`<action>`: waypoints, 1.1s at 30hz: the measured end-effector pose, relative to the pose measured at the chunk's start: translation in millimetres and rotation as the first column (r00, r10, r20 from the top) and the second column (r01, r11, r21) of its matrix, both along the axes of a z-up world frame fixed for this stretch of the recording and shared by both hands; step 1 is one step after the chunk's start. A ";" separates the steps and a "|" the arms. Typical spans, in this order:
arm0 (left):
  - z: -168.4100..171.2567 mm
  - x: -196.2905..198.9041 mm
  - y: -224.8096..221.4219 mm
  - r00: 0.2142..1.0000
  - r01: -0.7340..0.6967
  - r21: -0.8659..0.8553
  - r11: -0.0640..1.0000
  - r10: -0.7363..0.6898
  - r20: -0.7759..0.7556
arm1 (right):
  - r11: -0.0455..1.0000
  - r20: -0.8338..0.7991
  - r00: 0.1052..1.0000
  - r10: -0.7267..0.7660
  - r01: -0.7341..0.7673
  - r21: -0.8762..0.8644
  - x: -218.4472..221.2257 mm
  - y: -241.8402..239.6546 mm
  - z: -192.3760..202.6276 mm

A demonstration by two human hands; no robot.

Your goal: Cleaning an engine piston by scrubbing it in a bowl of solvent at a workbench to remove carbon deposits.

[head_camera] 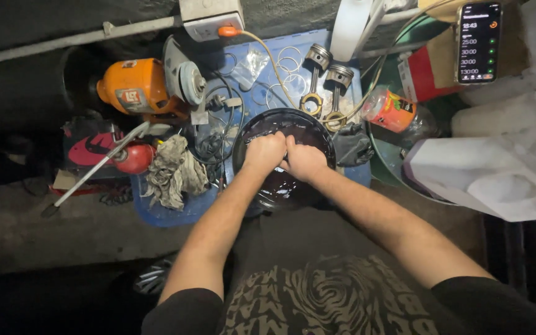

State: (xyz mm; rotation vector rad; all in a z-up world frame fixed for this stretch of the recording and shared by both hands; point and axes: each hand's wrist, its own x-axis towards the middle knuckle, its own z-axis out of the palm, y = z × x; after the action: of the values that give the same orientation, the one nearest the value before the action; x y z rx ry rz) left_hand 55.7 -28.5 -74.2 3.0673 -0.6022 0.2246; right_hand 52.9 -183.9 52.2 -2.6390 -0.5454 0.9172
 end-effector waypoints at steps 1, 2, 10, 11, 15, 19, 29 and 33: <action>3.6 3.2 -0.6 1.000 0.005 0.000 1.000 -0.005 0.004 | 1.000 0.004 1.000 -0.005 0.005 0.000 1.2 -1.3 -1.7; 7.0 3.9 -1.2 1.000 0.013 -0.010 1.000 -0.013 -0.003 | 1.000 0.009 1.000 0.001 -0.001 0.016 1.0 -2.5 -3.5; 25.0 4.9 1.8 0.966 -0.092 -0.082 0.992 0.069 -0.248 | 0.994 0.277 0.954 0.111 -0.106 -0.034 -26.5 0.8 -7.5; 38.3 8.1 1.3 0.924 -0.114 -0.082 0.990 0.075 -0.376 | 0.991 0.344 0.930 0.134 -0.122 -0.055 -28.6 2.1 -14.6; 57.9 26.3 -3.0 0.790 -0.123 0.008 0.992 0.103 -0.604 | 0.975 0.692 0.694 0.198 -0.214 -0.064 -38.3 -3.6 -68.2; 55.8 26.1 -6.9 0.752 -0.119 0.029 0.992 0.109 -0.650 | 0.988 0.442 0.890 0.112 -0.146 0.043 -41.3 4.4 -3.0; 196.6 -26.8 10.0 0.954 -0.122 -0.516 0.848 -0.043 -0.297 | 0.977 0.249 0.965 0.080 -0.125 0.171 -35.1 3.1 -9.3; 230.5 -49.7 18.0 0.970 -0.088 -0.801 0.592 -0.133 -0.205 | 0.974 0.259 0.962 0.084 -0.134 0.182 -39.9 0.2 -37.8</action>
State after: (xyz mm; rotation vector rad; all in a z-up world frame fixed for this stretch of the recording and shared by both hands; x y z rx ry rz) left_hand 6.0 -10.5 156.4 2.1307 -0.3660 0.0737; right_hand 13.0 -183.7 14.4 -2.5756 -0.8062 0.5262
